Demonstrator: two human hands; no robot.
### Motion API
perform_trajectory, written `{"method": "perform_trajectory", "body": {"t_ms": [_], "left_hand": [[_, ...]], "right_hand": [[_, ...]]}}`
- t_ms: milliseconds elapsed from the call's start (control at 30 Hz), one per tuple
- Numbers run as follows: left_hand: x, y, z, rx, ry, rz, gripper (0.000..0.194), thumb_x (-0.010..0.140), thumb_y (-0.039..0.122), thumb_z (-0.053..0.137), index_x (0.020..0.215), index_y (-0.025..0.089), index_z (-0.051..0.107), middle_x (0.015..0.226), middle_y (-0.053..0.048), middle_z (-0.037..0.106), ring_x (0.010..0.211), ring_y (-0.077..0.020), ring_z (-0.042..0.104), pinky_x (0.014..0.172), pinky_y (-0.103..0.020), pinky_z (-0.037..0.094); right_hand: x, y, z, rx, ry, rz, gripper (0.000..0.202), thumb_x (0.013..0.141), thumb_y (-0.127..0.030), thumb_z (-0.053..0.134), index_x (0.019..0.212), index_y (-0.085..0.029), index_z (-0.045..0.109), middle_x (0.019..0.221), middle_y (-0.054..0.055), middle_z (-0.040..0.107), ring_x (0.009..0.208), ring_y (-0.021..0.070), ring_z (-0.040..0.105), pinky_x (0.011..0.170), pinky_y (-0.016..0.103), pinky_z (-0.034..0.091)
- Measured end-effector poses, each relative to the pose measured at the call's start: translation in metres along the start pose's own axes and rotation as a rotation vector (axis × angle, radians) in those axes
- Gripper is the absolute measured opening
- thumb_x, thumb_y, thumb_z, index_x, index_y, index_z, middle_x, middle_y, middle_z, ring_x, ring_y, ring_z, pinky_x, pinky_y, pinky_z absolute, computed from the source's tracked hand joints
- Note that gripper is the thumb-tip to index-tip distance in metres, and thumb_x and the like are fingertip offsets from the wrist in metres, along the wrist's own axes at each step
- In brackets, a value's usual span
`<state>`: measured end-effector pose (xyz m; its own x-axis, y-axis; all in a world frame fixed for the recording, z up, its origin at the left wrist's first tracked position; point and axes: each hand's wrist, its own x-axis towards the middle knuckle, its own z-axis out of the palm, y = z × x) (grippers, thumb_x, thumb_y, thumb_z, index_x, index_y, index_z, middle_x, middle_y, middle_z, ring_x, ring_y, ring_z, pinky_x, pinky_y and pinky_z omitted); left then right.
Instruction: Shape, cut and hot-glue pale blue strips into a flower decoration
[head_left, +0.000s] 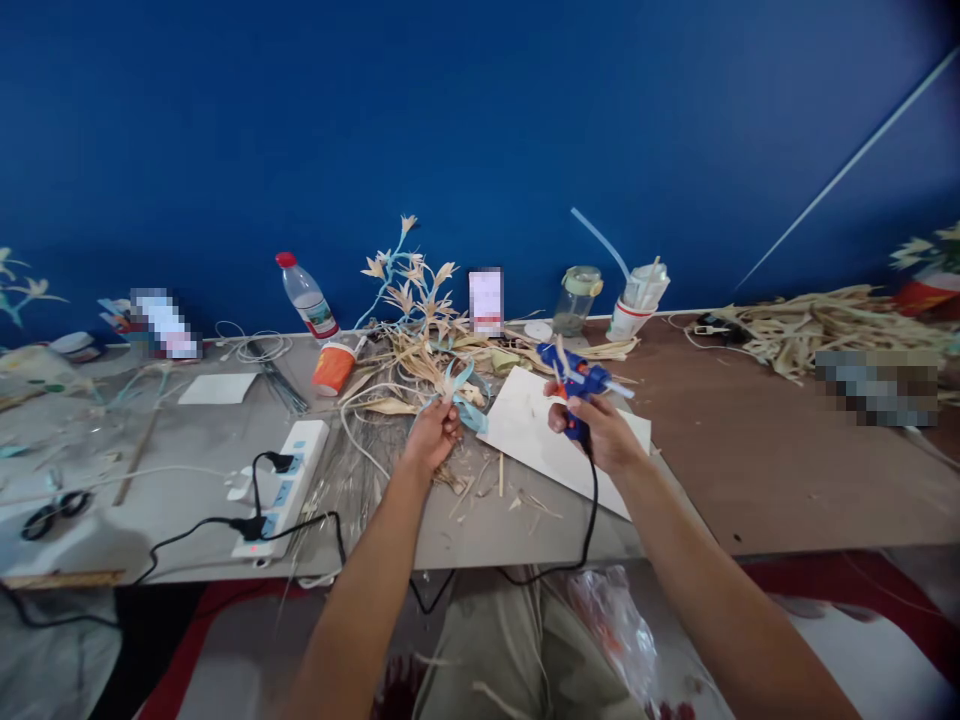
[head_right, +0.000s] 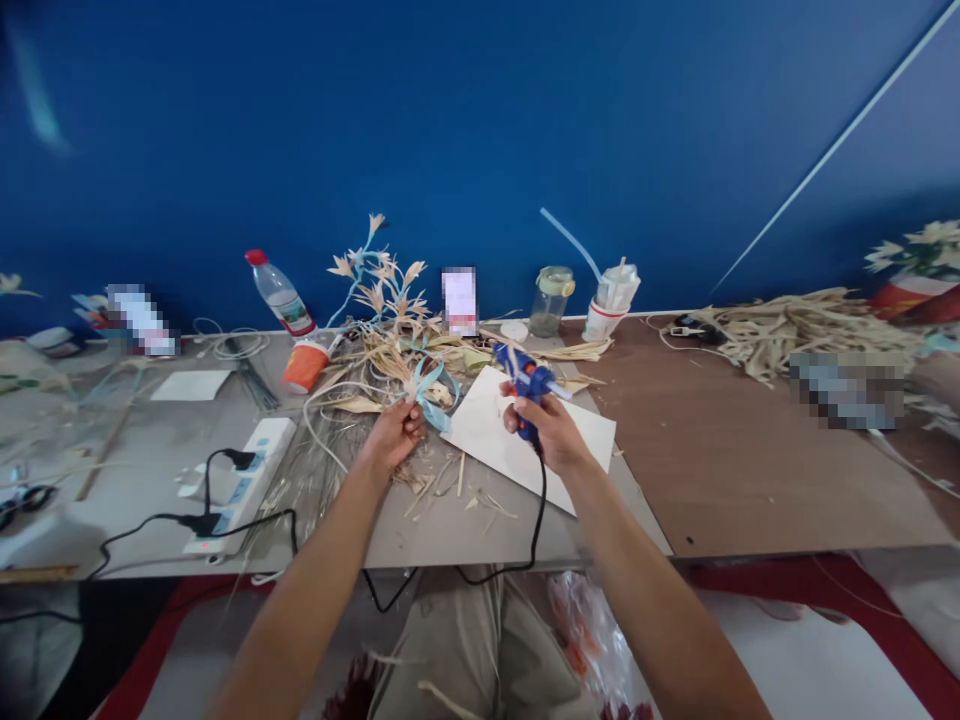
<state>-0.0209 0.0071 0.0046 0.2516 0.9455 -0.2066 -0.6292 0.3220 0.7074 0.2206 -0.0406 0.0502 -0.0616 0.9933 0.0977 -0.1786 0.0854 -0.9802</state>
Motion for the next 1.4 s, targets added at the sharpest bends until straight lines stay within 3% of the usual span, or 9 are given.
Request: {"method": "perform_trajectory", "body": {"t_ms": [100,200,300,567,833,1000,1200,1400], "left_hand": [[-0.001,0.001,0.001,0.004,0.022,0.014,0.028,0.071,0.024,0.069,0.072,0.016,0.041,0.061,0.006,0.045,0.041,-0.0020,0.031,0.042,-0.016,0.026],[-0.001,0.000,0.000,0.006,0.047,0.040,0.028,0.070,0.024,0.070,0.073,0.016,0.043,0.064,0.006,0.047,0.042,-0.0015,0.030,0.041,-0.015,0.027],[0.000,-0.001,0.000,0.012,0.075,0.061,0.028,0.070,0.025,0.070,0.073,0.016,0.044,0.064,0.006,0.047,0.042,-0.0013,0.030,0.041,-0.015,0.027],[0.003,-0.002,0.003,0.025,0.144,0.106,0.027,0.070,0.024,0.069,0.070,0.015,0.044,0.061,0.006,0.045,0.041,-0.0008,0.029,0.041,-0.015,0.025],[0.003,-0.002,0.005,0.026,0.209,0.147,0.019,0.071,0.019,0.066,0.072,0.015,0.048,0.057,0.006,0.045,0.040,-0.0013,0.030,0.041,-0.015,0.026],[0.003,-0.002,0.007,0.007,0.244,0.156,0.023,0.067,0.017,0.069,0.085,0.016,0.054,0.055,0.007,0.043,0.040,-0.0015,0.031,0.042,-0.016,0.026],[0.001,-0.001,0.008,0.007,0.186,0.130,0.031,0.066,0.014,0.068,0.094,0.018,0.054,0.055,0.009,0.041,0.040,-0.0016,0.031,0.042,-0.016,0.025],[-0.001,0.000,0.008,0.003,0.153,0.127,0.026,0.066,0.014,0.067,0.082,0.019,0.048,0.054,0.009,0.039,0.040,-0.0019,0.031,0.043,-0.016,0.026]], "right_hand": [[0.003,-0.002,0.020,-0.086,-0.039,-0.006,0.037,0.078,-0.047,0.050,0.097,-0.017,0.061,0.073,0.003,0.060,0.057,0.0126,0.051,0.056,0.028,0.041],[0.010,0.002,0.038,-0.038,-0.100,-0.031,0.039,0.075,-0.049,0.052,0.097,-0.018,0.062,0.085,0.005,0.062,0.057,0.0113,0.049,0.057,0.028,0.042],[0.017,0.012,0.047,0.004,-0.172,-0.006,0.036,0.071,-0.048,0.059,0.092,-0.018,0.062,0.084,0.004,0.062,0.060,0.0109,0.050,0.062,0.028,0.044],[0.019,0.047,0.038,-0.307,-0.293,0.058,0.030,0.075,-0.045,0.058,0.088,-0.019,0.063,0.087,0.003,0.064,0.084,0.0191,0.057,0.080,0.036,0.045],[0.013,0.033,0.046,-0.401,-0.250,-0.027,0.030,0.075,-0.043,0.059,0.094,-0.021,0.065,0.085,0.003,0.067,0.084,0.0222,0.059,0.077,0.038,0.048],[0.013,0.036,0.048,-0.376,-0.222,-0.041,0.030,0.074,-0.043,0.061,0.095,-0.022,0.066,0.079,0.002,0.067,0.085,0.0230,0.060,0.076,0.038,0.049],[0.014,0.040,0.046,-0.409,-0.272,-0.043,0.026,0.075,-0.042,0.059,0.089,-0.020,0.064,0.079,0.002,0.065,0.079,0.0205,0.058,0.077,0.037,0.048],[0.013,0.038,0.045,-0.419,-0.290,-0.040,0.027,0.077,-0.042,0.057,0.090,-0.019,0.062,0.080,0.002,0.064,0.075,0.0185,0.057,0.074,0.035,0.048]]}}
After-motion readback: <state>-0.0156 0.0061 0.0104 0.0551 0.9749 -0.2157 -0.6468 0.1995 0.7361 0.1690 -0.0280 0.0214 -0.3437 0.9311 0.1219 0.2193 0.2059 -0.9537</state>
